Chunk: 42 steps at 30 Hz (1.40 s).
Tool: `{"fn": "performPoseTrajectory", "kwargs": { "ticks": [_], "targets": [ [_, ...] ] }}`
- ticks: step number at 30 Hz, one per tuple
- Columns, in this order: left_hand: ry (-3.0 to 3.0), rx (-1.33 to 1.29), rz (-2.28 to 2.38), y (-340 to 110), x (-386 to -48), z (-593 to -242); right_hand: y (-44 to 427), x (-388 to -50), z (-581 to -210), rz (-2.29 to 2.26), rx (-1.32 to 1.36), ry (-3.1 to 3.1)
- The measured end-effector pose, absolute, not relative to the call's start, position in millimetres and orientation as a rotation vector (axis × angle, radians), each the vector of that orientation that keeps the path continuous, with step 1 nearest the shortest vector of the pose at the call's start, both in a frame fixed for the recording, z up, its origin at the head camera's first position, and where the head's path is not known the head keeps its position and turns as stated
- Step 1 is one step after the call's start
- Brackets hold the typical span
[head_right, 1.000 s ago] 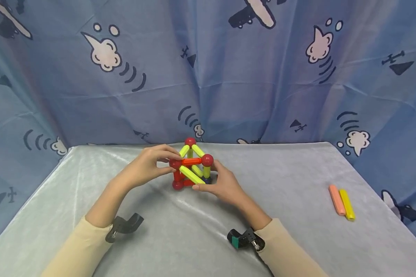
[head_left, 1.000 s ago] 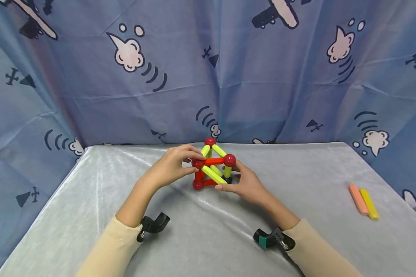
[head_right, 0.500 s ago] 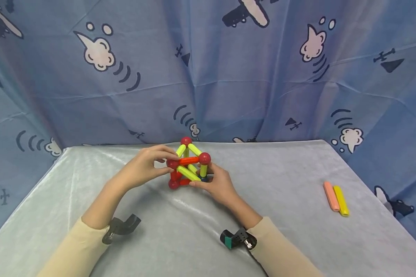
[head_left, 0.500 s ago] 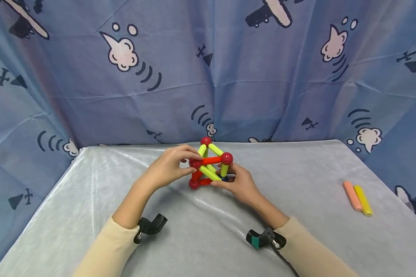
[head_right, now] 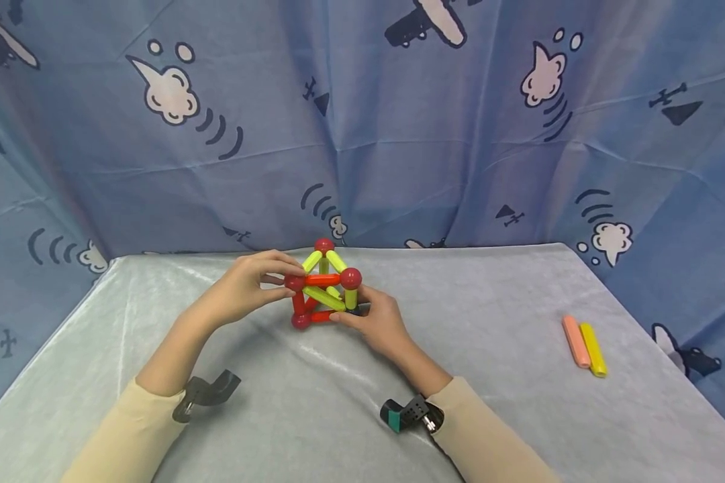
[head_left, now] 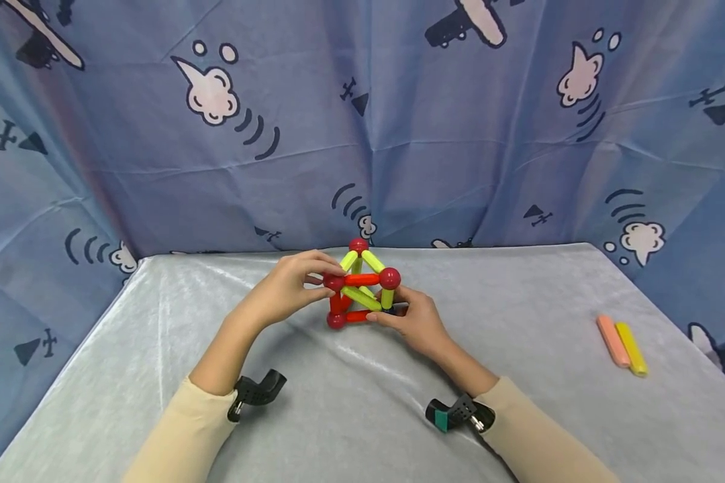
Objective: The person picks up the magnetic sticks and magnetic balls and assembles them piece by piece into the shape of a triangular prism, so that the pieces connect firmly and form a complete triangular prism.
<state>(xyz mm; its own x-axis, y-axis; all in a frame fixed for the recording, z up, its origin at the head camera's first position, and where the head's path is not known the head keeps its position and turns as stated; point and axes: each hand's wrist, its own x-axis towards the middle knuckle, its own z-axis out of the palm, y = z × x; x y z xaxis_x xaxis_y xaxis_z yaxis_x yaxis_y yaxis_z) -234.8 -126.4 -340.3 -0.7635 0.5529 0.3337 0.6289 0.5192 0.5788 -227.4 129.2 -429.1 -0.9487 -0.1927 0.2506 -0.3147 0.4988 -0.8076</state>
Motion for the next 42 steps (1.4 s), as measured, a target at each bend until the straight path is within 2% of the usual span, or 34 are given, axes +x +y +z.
{"fn": "performPoseTrajectory", "kwargs": {
  "ticks": [12,20,27,31,36,42],
  "targets": [
    [-2.599,-1.041,-1.074,-121.3,-231.4,-342.4,134.5,-230.3,-429.5,1.497,0.384,-2.574],
    [-2.553,-1.149,-0.989,-93.3,-222.0,-348.0,146.1,-235.3,-427.9,1.342,0.221,-2.587],
    [-2.526,-1.299,-1.039,-71.2,-208.9,-349.2,158.2,-240.1,-424.5,1.545,0.394,-2.656],
    [-2.427,-1.152,-1.041,-76.3,-212.8,-348.8,171.0,-242.0,-418.9,1.794,0.544,-2.608],
    [-2.512,-0.881,-1.040,-92.6,-225.5,-353.7,184.1,-240.7,-412.8,1.771,0.803,-2.677],
    [-2.629,-0.878,-1.157,-98.8,-232.7,-359.4,175.7,-239.6,-413.6,1.505,0.636,-2.822]
  ]
}}
